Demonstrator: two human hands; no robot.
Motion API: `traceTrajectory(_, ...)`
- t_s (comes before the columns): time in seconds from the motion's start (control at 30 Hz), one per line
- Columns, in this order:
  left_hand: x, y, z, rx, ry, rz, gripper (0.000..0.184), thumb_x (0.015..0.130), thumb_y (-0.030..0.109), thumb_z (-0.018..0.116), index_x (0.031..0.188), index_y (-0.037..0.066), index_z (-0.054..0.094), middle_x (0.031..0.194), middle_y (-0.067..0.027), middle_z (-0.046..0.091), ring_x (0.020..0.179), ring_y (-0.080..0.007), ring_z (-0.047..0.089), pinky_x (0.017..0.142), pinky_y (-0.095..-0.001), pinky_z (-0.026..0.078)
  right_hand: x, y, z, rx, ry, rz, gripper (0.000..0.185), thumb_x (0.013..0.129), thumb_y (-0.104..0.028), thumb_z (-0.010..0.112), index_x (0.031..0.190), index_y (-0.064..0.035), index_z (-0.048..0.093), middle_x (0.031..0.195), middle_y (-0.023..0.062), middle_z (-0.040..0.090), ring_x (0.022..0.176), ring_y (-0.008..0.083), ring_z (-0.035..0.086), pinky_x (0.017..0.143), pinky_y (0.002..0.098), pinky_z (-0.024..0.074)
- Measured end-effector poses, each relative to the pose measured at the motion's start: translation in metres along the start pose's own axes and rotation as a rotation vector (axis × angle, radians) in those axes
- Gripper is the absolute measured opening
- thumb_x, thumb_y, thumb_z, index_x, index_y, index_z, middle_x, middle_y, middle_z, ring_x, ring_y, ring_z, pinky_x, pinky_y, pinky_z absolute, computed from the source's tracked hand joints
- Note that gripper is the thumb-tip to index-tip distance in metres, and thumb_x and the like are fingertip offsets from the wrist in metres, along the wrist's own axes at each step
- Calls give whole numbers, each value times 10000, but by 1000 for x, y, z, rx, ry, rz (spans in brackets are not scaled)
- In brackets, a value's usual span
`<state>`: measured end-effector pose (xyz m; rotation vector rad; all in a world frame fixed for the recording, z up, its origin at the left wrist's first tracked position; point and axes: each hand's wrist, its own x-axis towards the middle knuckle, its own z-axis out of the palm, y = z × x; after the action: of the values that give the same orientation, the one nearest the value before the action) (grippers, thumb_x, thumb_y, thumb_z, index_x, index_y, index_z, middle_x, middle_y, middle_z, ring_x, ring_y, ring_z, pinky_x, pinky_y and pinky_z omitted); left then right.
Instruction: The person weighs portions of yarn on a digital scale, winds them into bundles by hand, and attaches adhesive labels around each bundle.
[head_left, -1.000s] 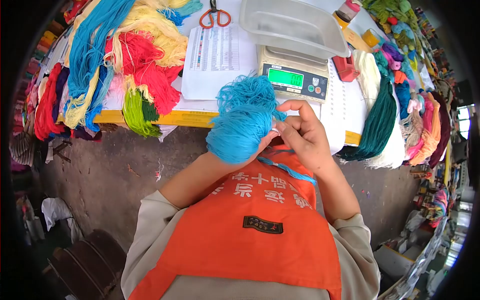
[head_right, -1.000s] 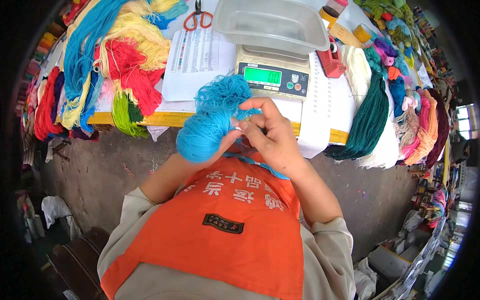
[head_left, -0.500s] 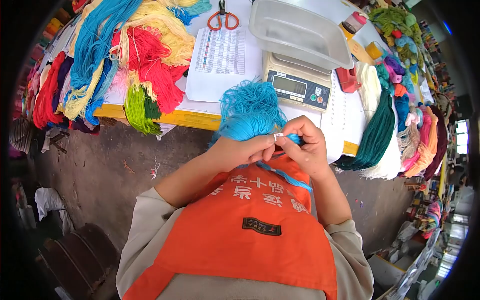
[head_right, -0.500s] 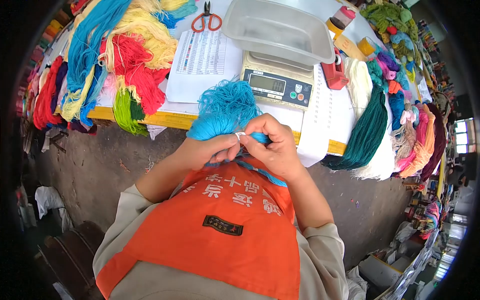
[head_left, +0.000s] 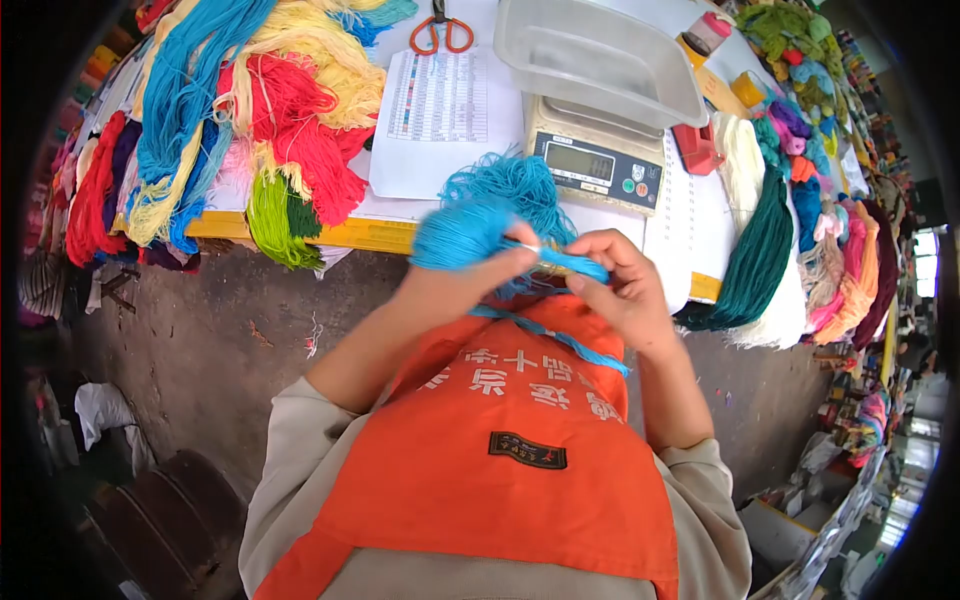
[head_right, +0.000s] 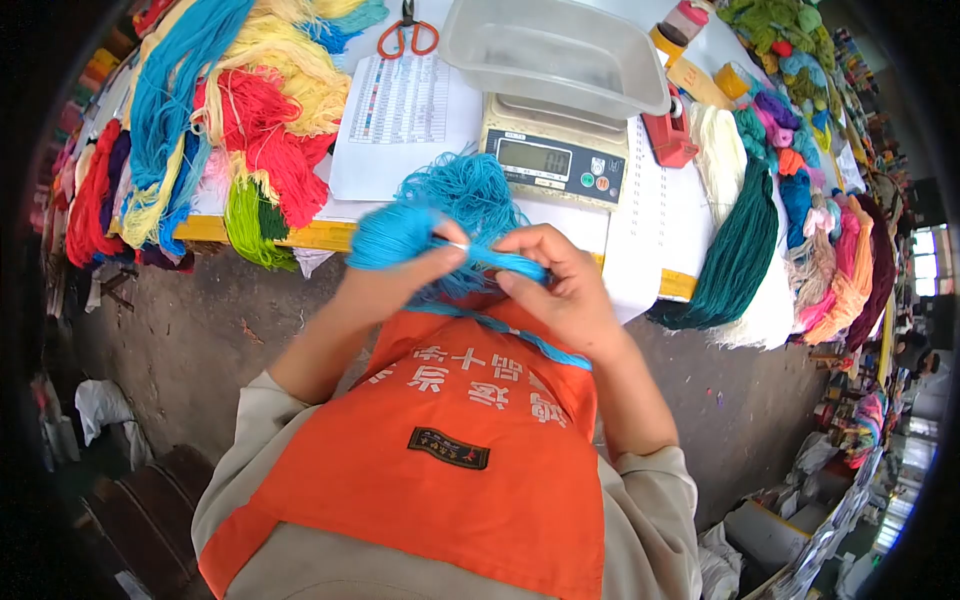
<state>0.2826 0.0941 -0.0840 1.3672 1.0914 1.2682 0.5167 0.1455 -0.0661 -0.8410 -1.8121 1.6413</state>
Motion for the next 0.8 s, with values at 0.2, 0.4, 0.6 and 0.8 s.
traceTrajectory(0.2,-42,24,-119,-331,31,-257,373,911,348,673,1015,-10,674,679,-23,579,499,-37,435,423,-178,260,-51,-12,-105,-569,60,-43,183,848,-146,758,913,-1,667,843,54,653,787,138,589,716,285,461)
traceTrajectory(0.4,-104,40,-245,-286,351,-204,336,987,288,588,1049,-41,617,672,-28,511,488,-57,418,407,-167,249,-131,7,-206,-560,236,204,235,944,-227,672,844,-28,594,760,-29,496,753,64,441,659,248,371)
traceTrajectory(0.6,-130,50,-238,8,438,-348,402,1015,275,540,1248,-52,562,1075,-144,671,622,-71,531,439,-143,302,-214,82,-217,-777,229,713,300,946,-309,644,896,-14,628,699,27,540,655,133,482,612,323,411)
traceTrajectory(0.8,-136,32,-248,107,619,-269,412,998,257,567,1267,-55,559,1189,-121,665,607,-77,485,473,-175,298,-230,144,-155,-1050,-248,585,192,856,-157,666,993,-24,683,1027,184,674,937,403,631,795,443,518)
